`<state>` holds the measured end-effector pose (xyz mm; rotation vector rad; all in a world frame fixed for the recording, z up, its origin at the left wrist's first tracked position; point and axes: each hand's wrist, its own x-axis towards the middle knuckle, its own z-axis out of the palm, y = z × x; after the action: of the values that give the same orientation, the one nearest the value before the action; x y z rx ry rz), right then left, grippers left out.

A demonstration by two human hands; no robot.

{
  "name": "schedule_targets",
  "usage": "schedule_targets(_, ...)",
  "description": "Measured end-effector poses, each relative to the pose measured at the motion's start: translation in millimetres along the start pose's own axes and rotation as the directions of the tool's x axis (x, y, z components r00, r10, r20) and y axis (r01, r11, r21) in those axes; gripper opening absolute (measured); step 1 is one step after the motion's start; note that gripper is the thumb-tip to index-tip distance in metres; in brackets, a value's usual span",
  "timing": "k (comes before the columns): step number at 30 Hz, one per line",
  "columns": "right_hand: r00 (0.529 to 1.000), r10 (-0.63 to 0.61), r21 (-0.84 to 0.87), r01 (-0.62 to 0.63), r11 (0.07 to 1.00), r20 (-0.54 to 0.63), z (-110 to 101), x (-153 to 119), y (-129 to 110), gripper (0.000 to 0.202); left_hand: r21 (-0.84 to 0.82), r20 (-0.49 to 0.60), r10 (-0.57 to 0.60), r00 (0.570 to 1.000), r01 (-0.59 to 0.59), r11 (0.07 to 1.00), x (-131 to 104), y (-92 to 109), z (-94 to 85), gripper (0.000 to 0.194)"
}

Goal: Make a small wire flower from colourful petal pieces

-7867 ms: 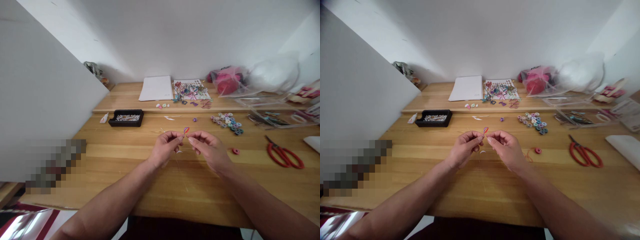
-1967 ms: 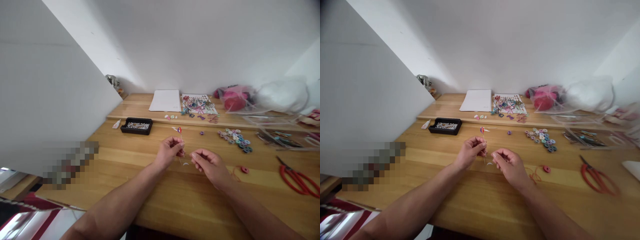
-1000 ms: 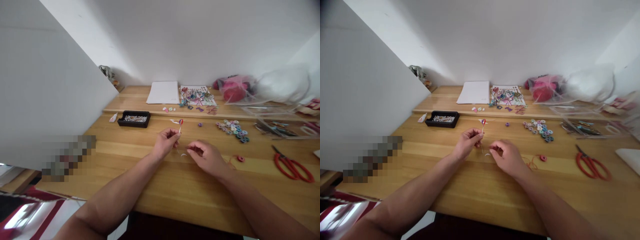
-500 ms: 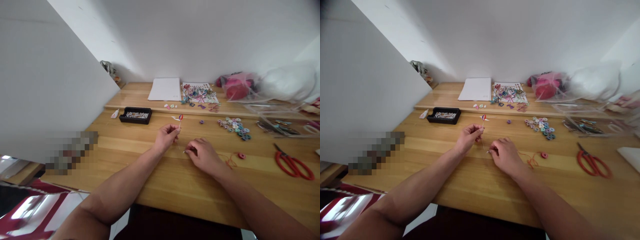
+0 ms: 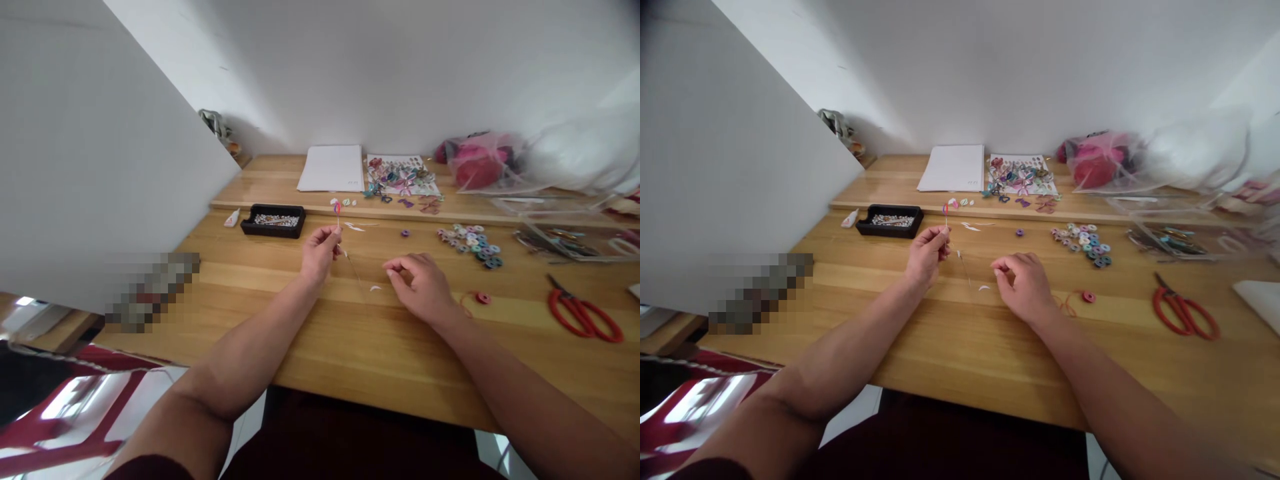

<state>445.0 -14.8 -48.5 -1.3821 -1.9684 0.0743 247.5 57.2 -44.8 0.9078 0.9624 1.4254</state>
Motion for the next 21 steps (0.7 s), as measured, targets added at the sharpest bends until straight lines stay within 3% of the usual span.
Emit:
schedule_targets(7,0.997,-0.078,0.013,0.079,0.997,-0.014,-2.7,1.6,-2.1,0.016,-0.128,-0.108,0.015,0.994,-0.029,0.991,8.9,22.8,-8.5,0.016)
schedule_targets(11,0.993,-0.117,0.031,0.116,0.993,0.026,-2.0,0.0,-2.6,0.015,-0.116,-0.084,-0.006,0.996,-0.004,0.993,5.9,31.2,-9.0,0.019)
schedule_targets(21,0.978,-0.188,0.13,0.176,0.976,0.088,-0.4,-3.8,-15.1,0.015,0.027,0.05,-0.051,0.997,0.05,0.998,-10.9,9.1,-7.2,0.032)
